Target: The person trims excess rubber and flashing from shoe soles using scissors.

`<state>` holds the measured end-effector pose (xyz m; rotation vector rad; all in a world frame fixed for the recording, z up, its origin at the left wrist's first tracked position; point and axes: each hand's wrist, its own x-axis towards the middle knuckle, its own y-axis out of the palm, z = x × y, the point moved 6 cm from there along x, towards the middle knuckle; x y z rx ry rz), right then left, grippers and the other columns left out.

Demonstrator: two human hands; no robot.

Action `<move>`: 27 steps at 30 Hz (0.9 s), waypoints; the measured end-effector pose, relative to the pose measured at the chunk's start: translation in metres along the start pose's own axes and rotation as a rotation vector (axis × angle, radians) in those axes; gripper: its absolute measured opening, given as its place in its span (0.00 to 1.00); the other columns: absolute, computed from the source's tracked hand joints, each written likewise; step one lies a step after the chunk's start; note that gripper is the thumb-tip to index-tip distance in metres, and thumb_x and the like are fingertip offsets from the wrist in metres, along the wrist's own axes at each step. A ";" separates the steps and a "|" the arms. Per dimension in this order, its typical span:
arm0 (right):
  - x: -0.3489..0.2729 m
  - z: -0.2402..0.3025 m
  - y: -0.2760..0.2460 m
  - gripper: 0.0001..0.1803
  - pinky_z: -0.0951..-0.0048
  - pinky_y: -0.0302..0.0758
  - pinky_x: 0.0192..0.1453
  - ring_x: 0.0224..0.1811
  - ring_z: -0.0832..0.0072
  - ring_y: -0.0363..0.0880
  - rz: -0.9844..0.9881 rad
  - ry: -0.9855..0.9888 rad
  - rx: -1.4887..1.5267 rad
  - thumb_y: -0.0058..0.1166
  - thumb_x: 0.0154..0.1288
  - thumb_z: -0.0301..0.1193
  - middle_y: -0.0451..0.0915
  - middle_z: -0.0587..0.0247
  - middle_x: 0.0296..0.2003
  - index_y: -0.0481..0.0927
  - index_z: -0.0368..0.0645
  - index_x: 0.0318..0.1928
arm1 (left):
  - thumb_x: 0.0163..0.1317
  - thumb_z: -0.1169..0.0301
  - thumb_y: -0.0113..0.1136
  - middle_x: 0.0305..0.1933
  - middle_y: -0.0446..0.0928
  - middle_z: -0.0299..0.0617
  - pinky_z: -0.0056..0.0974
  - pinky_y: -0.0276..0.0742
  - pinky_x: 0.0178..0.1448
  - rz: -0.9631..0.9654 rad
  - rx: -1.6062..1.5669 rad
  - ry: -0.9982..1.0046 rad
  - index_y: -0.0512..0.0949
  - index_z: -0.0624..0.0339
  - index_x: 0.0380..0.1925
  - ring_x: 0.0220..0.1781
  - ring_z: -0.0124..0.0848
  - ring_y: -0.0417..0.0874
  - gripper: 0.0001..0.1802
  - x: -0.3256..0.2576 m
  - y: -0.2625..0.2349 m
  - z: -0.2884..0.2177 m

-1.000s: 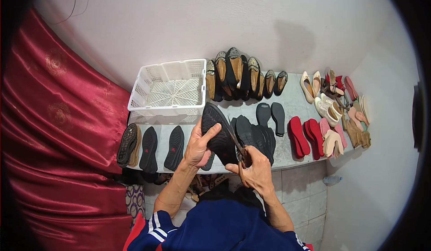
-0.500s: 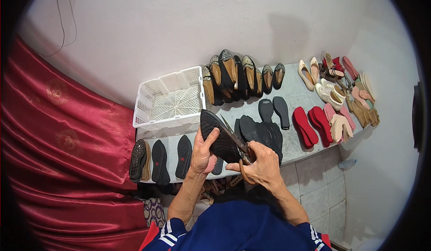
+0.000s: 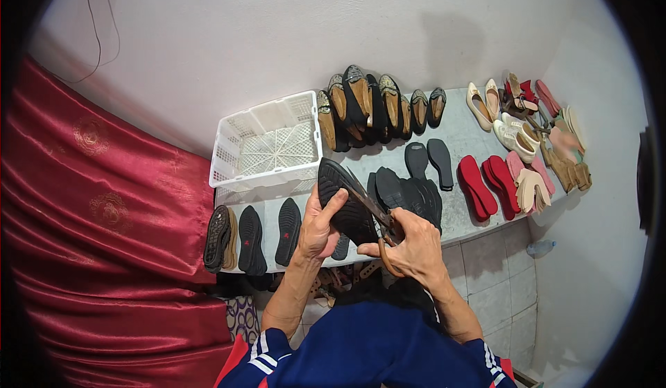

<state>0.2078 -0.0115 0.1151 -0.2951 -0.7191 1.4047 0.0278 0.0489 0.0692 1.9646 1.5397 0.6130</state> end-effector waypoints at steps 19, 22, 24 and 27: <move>-0.003 -0.008 0.001 0.39 0.66 0.73 0.23 0.14 0.74 0.72 0.114 0.068 0.052 0.80 0.41 0.63 0.68 0.68 0.11 0.70 0.42 0.18 | 0.77 0.72 0.55 0.53 0.82 0.41 0.40 0.84 0.59 0.006 0.042 0.000 0.72 0.60 0.62 0.53 0.31 0.86 0.16 -0.001 -0.005 -0.001; -0.005 -0.014 0.003 0.40 0.67 0.71 0.21 0.12 0.76 0.69 0.106 0.062 0.034 0.80 0.41 0.63 0.66 0.69 0.10 0.69 0.43 0.17 | 0.77 0.74 0.56 0.51 0.83 0.36 0.35 0.84 0.57 -0.035 -0.059 -0.028 0.75 0.60 0.61 0.51 0.26 0.86 0.15 0.000 0.004 -0.004; -0.007 -0.014 0.002 0.39 0.68 0.67 0.21 0.14 0.78 0.66 0.112 0.073 0.074 0.81 0.41 0.60 0.65 0.68 0.11 0.68 0.41 0.18 | 0.77 0.73 0.55 0.52 0.83 0.36 0.35 0.84 0.57 -0.027 -0.050 -0.036 0.74 0.60 0.61 0.51 0.25 0.85 0.15 -0.001 0.002 -0.003; -0.007 -0.017 0.005 0.38 0.69 0.65 0.24 0.18 0.78 0.65 0.142 0.087 0.106 0.82 0.43 0.57 0.66 0.67 0.14 0.70 0.38 0.22 | 0.78 0.71 0.55 0.52 0.83 0.37 0.35 0.84 0.57 -0.009 -0.043 -0.041 0.74 0.60 0.63 0.52 0.25 0.85 0.16 -0.004 0.002 -0.001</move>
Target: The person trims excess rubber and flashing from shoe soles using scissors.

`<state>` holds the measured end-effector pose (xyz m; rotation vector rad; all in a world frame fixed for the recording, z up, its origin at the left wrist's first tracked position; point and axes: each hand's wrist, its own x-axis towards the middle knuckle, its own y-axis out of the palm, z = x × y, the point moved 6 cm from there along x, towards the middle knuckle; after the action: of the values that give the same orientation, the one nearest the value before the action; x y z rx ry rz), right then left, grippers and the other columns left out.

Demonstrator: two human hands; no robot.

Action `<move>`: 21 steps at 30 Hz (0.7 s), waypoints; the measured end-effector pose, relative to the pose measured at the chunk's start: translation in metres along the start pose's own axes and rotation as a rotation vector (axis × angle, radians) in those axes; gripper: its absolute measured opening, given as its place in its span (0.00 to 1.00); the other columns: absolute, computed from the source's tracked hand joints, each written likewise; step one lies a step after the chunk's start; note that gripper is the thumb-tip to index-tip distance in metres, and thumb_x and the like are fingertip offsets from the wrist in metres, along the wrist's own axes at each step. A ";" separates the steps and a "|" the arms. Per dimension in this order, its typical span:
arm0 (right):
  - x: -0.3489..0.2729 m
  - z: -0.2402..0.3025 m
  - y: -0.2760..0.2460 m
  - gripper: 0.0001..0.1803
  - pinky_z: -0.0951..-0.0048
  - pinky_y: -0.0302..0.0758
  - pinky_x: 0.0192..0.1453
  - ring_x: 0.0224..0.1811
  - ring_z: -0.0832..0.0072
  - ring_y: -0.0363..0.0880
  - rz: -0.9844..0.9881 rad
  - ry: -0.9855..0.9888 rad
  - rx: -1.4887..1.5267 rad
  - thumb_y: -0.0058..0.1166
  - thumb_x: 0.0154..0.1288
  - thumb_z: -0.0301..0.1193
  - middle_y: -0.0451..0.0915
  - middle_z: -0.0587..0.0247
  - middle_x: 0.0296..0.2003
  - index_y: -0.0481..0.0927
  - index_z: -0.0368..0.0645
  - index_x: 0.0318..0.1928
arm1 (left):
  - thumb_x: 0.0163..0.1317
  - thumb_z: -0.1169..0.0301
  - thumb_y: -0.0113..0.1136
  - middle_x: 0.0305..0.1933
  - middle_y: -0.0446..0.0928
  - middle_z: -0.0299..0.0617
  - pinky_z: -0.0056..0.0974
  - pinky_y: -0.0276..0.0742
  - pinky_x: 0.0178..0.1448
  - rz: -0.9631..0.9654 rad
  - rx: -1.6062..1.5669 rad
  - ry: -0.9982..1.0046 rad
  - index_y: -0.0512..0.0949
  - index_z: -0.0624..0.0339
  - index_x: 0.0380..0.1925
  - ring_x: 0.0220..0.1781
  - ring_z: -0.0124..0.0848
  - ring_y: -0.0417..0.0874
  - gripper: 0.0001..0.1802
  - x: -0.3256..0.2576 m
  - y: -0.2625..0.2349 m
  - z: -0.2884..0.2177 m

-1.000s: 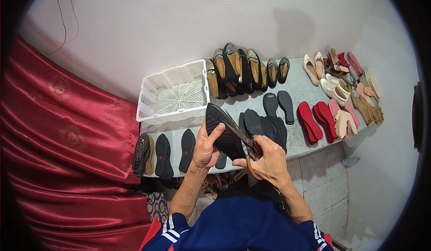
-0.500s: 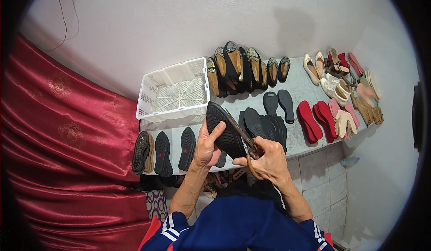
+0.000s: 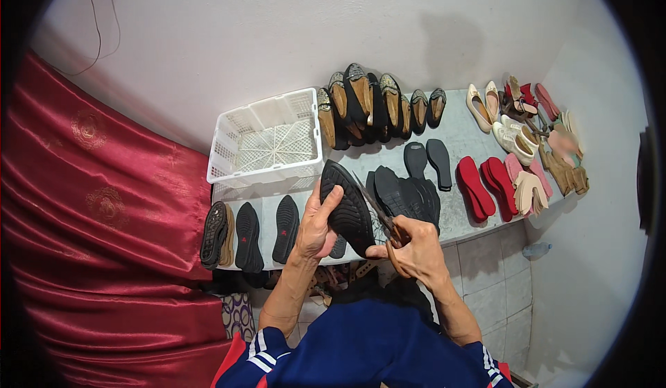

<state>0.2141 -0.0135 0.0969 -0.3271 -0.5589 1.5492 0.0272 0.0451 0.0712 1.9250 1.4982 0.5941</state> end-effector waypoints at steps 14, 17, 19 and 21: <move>0.008 0.017 -0.002 0.40 0.64 0.72 0.30 0.21 0.67 0.75 -0.084 -0.050 -0.121 0.77 0.44 0.63 0.74 0.63 0.20 0.77 0.37 0.34 | 0.77 0.73 0.55 0.55 0.82 0.38 0.35 0.82 0.60 0.059 0.028 -0.069 0.75 0.61 0.62 0.55 0.25 0.84 0.16 -0.007 0.006 0.014; 0.008 0.014 -0.001 0.40 0.64 0.70 0.27 0.18 0.69 0.73 -0.042 0.000 -0.123 0.77 0.43 0.64 0.72 0.64 0.17 0.74 0.39 0.29 | 0.77 0.72 0.56 0.55 0.82 0.38 0.35 0.82 0.60 0.058 0.039 -0.076 0.75 0.61 0.62 0.55 0.26 0.84 0.16 -0.007 0.008 0.013; 0.008 0.012 0.000 0.42 0.62 0.75 0.25 0.16 0.66 0.78 -0.052 -0.025 -0.127 0.75 0.42 0.69 0.74 0.63 0.14 0.72 0.40 0.24 | 0.77 0.71 0.57 0.55 0.82 0.38 0.36 0.83 0.59 0.057 0.039 -0.066 0.75 0.61 0.62 0.54 0.27 0.84 0.17 -0.006 0.008 0.014; 0.008 0.011 -0.001 0.42 0.63 0.75 0.24 0.15 0.67 0.78 -0.064 -0.040 -0.135 0.75 0.42 0.69 0.73 0.64 0.13 0.72 0.41 0.23 | 0.77 0.71 0.56 0.54 0.82 0.38 0.35 0.83 0.58 0.053 0.042 -0.070 0.75 0.62 0.62 0.53 0.26 0.85 0.17 -0.006 0.008 0.012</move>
<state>0.2082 -0.0072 0.1079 -0.3780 -0.7003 1.4620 0.0396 0.0350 0.0686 2.0017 1.4306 0.5168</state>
